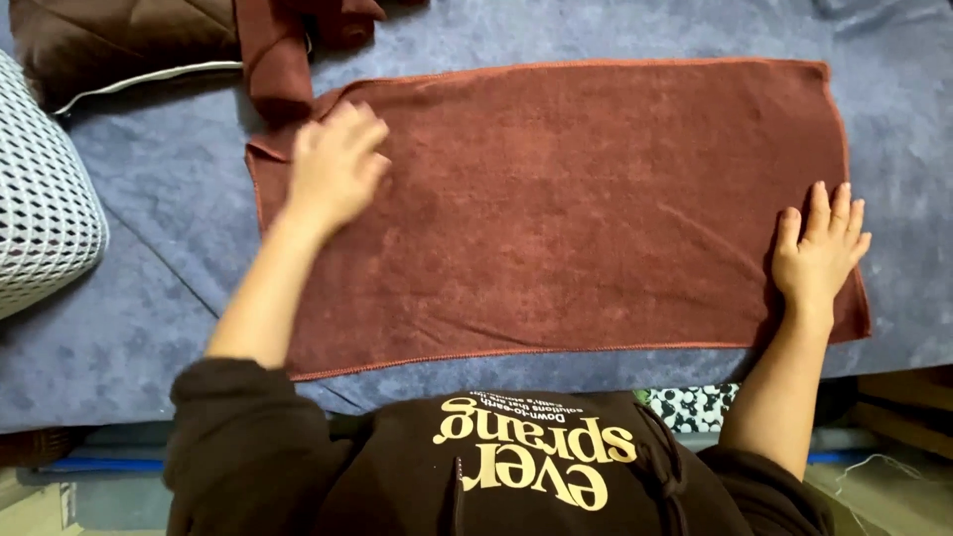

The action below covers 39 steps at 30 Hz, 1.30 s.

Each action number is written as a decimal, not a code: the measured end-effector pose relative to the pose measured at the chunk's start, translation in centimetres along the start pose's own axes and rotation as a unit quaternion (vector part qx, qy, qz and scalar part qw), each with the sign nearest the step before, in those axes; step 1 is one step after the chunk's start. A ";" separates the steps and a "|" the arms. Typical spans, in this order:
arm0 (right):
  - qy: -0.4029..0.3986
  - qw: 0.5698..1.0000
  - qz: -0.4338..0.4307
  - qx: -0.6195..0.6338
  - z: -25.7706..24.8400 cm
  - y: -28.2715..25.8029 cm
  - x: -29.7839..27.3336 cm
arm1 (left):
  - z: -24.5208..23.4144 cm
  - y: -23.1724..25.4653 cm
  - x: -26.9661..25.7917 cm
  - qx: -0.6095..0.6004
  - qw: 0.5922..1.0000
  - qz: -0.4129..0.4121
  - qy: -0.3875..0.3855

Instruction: Folding and rolling brown towels into decorative shapes on a massage table in a spa.

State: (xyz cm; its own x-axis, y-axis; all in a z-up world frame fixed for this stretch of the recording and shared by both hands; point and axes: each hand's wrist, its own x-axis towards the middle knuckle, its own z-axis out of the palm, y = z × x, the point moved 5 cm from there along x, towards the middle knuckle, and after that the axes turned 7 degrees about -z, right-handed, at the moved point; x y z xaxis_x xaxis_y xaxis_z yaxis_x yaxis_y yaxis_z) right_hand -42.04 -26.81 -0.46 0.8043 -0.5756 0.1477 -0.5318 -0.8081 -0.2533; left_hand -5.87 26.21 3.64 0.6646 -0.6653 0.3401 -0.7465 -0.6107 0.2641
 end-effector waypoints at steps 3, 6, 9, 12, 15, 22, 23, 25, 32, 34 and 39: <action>-0.001 1.000 0.003 -0.002 0.5 0.7 0.1 | 0.7 -4.3 0.9 0.007 0.996 -0.022 -0.080; -0.001 1.000 0.006 -0.003 0.2 0.6 -0.1 | 0.1 -5.8 0.7 0.057 0.995 0.000 -0.084; -0.008 1.000 0.020 0.012 -0.2 0.0 -0.1 | -1.0 -5.0 -0.1 0.142 0.987 0.067 -0.025; 0.003 1.000 0.011 0.007 0.1 0.5 0.0 | -3.3 -0.6 -2.9 0.111 0.991 0.048 0.048; 0.014 1.000 -0.001 -0.004 0.6 1.1 0.2 | -2.9 -1.6 -6.9 0.039 0.996 -0.077 -0.007; 0.041 0.997 -0.057 -0.020 0.6 1.2 0.0 | -4.8 -9.8 -11.7 0.124 0.951 -0.277 -0.052; 0.041 0.997 -0.066 -0.016 0.9 2.3 -0.1 | -4.6 -9.3 -11.9 0.127 0.949 -0.284 -0.048; 0.113 0.974 -0.167 -0.102 1.5 3.1 -0.3 | -5.7 -8.6 -12.8 0.158 0.936 -0.306 0.068; 0.136 0.970 -0.192 -0.066 3.1 5.2 -0.1 | -5.7 4.5 -10.0 0.047 0.984 -0.012 0.172; 0.140 0.969 -0.190 -0.071 3.1 5.5 -0.2 | -2.4 5.6 -9.4 -0.058 0.995 0.008 0.082; 0.130 0.976 -0.161 -0.065 3.0 5.5 0.0 | 0.6 -1.5 -7.8 0.056 0.996 -0.070 -0.021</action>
State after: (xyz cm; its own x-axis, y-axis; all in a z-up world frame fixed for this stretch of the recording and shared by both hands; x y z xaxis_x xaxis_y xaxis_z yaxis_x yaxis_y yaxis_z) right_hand -44.14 -30.90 -4.77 0.8504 -0.2871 0.4410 -0.3046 -0.9519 -0.0324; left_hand -9.93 32.09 0.07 0.7639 -0.5868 0.2686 -0.6404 -0.7407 0.2030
